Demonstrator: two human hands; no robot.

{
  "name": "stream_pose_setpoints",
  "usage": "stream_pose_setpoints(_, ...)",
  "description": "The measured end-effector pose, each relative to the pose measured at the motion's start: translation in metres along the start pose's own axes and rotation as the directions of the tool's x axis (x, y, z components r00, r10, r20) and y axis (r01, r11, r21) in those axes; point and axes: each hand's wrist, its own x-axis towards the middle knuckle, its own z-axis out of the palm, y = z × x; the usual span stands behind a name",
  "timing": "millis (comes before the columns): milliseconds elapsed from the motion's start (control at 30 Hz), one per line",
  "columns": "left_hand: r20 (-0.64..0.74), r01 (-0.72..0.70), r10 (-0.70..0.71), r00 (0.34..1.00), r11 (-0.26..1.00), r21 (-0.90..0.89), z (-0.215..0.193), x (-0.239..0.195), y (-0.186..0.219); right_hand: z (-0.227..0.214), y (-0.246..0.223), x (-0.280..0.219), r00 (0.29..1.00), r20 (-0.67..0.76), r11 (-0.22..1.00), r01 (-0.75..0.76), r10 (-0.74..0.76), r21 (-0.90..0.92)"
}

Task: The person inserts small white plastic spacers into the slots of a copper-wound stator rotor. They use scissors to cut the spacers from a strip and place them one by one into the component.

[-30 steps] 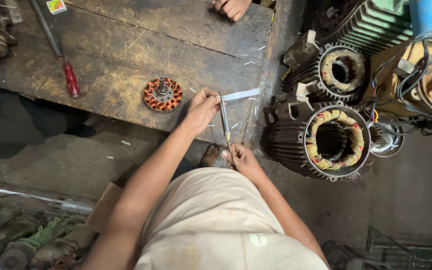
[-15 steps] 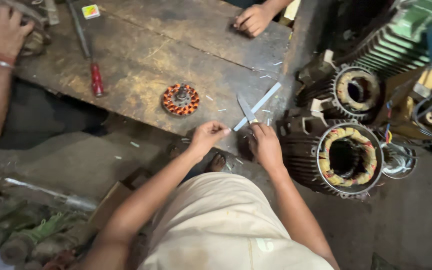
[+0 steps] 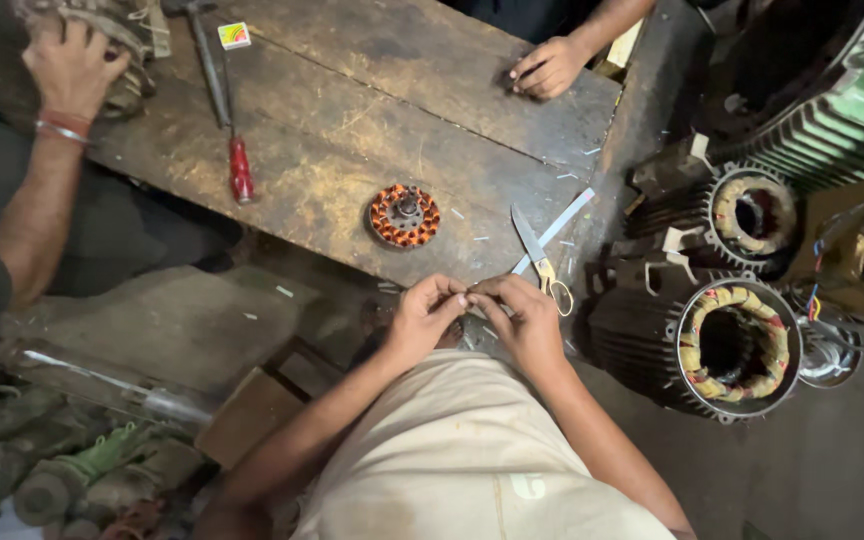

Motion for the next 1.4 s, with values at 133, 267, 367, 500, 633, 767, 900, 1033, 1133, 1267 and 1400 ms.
stream_pose_setpoints(133,-0.033,-0.027,0.028,0.999,0.999,0.026,-0.006,0.009,0.013,0.006,-0.014,0.011,0.997,-0.065,0.999,0.049,-0.048,0.016)
stream_pose_setpoints(267,-0.043,-0.024,0.027,0.999,0.998,0.062,-0.009,0.011,0.021,0.015,-0.019,0.014,0.992,-0.126,1.000,0.004,0.000,0.030)
stream_pose_setpoints(367,-0.020,-0.027,0.029,0.999,0.995,0.091,-0.012,0.014,0.029,0.020,-0.024,0.016,0.984,-0.172,0.999,-0.033,0.038,0.035)
stream_pose_setpoints(500,0.027,-0.031,0.027,0.999,0.986,0.162,-0.023,0.017,0.036,0.024,-0.034,0.013,0.978,-0.206,1.000,-0.025,0.026,0.008)
stream_pose_setpoints(633,0.124,-0.108,0.088,0.988,0.981,0.160,-0.032,0.023,0.042,0.029,-0.043,0.007,0.972,-0.237,0.997,-0.014,-0.005,-0.078)
stream_pose_setpoints(767,0.194,-0.008,0.008,0.981,1.000,-0.005,-0.033,0.035,0.048,0.041,-0.036,0.012,0.956,-0.288,0.999,-0.045,0.051,0.026)
stream_pose_setpoints(900,0.305,0.289,-0.199,0.931,0.913,-0.286,-0.036,0.034,0.049,0.061,-0.019,0.005,0.936,-0.144,0.732,-0.149,0.322,0.665)
stream_pose_setpoints(1033,0.325,0.175,-0.132,0.936,0.979,-0.105,-0.037,0.027,0.058,0.064,-0.009,-0.003,0.802,-0.099,0.519,-0.282,0.589,0.807)
stream_pose_setpoints(1133,0.263,0.169,-0.175,0.949,0.985,0.044,-0.040,0.025,0.069,0.058,-0.014,0.002,0.824,-0.153,0.673,-0.321,0.545,0.667)
stream_pose_setpoints(1267,0.236,0.219,-0.221,0.946,0.975,0.031,-0.048,0.023,0.076,0.054,-0.042,0.004,0.895,-0.244,0.926,-0.344,0.373,0.155)
stream_pose_setpoints(1400,0.278,0.144,-0.143,0.950,0.989,0.018,-0.054,0.022,0.072,0.052,-0.061,0.008,0.937,-0.255,0.965,-0.259,0.240,-0.044)
